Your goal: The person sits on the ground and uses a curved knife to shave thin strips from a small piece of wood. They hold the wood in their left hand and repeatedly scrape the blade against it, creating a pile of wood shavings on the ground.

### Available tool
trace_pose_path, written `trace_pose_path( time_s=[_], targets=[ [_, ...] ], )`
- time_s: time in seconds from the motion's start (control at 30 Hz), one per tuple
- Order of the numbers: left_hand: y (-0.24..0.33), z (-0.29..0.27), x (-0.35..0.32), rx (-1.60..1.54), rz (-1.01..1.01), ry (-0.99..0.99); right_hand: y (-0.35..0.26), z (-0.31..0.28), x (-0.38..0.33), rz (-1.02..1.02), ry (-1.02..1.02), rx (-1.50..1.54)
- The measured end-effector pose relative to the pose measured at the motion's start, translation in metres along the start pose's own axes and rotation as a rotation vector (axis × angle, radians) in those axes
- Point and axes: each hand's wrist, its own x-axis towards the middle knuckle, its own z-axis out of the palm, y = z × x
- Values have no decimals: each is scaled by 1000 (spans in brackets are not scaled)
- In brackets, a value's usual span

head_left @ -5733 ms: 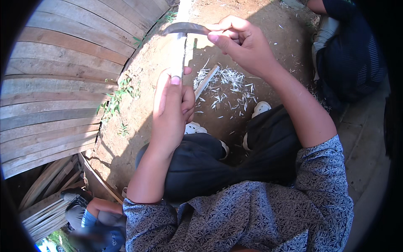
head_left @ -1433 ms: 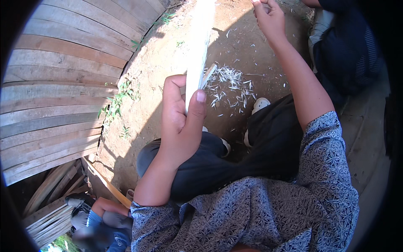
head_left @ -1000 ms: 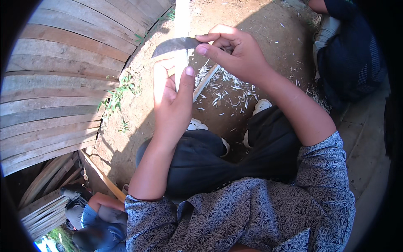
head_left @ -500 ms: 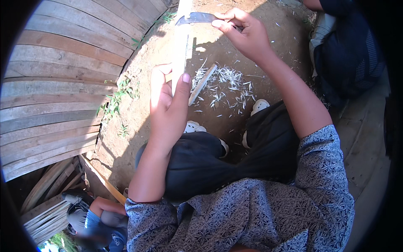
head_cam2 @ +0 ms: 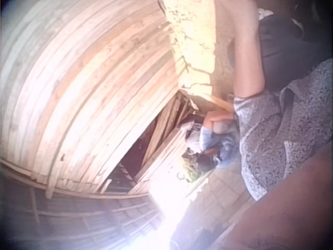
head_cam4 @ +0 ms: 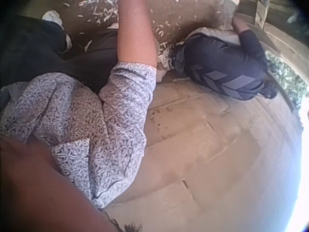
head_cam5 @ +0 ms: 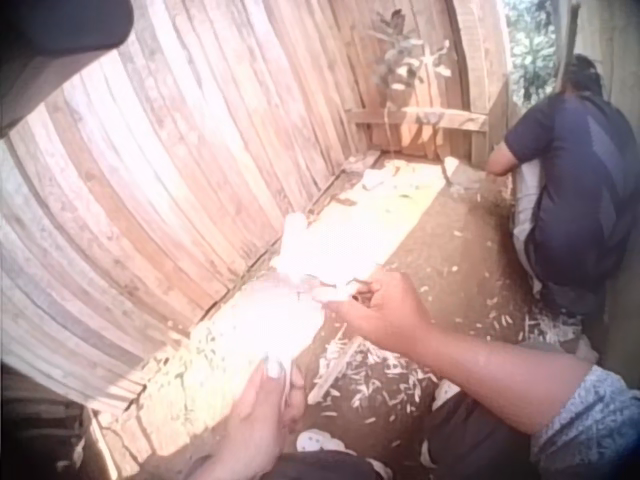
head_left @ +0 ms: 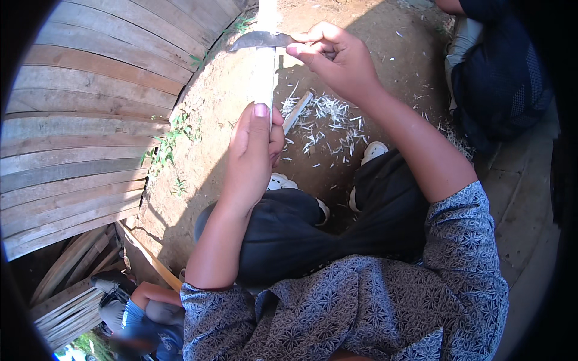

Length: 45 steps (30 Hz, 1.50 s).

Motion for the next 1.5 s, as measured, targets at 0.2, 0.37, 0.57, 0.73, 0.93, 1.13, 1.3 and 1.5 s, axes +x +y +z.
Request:
trace_pose_path(
  time_s=[0.2, 0.37, 0.57, 0.73, 0.93, 1.13, 1.3, 1.5],
  targets=[
    [3, 3, -5, -46, -28, -80, 25, -18, 12, -123, 23, 131],
    [13, -2, -1, -163, -130, -45, 39, -13, 21, -38, -67, -9],
    [23, -9, -19, -254, -18, -143, 77, -53, 54, -28, 480, -293],
    [14, -27, -18, -150, 59, -79, 109, -141, 53, 176, 676, -245],
    [19, -2, -3, -74, -32, -2, 14, -29, 13, -18, 132, 294],
    [9, 3, -9, -95, -9, -51, -14, -1, -3, -90, -45, 36],
    [8, 3, -22, -23, -32, -135, 1, -16, 20, -86, 115, 206],
    [14, 10, -37, 37, 67, -239, 104, -130, 55, 60, 709, -139]
  ],
)
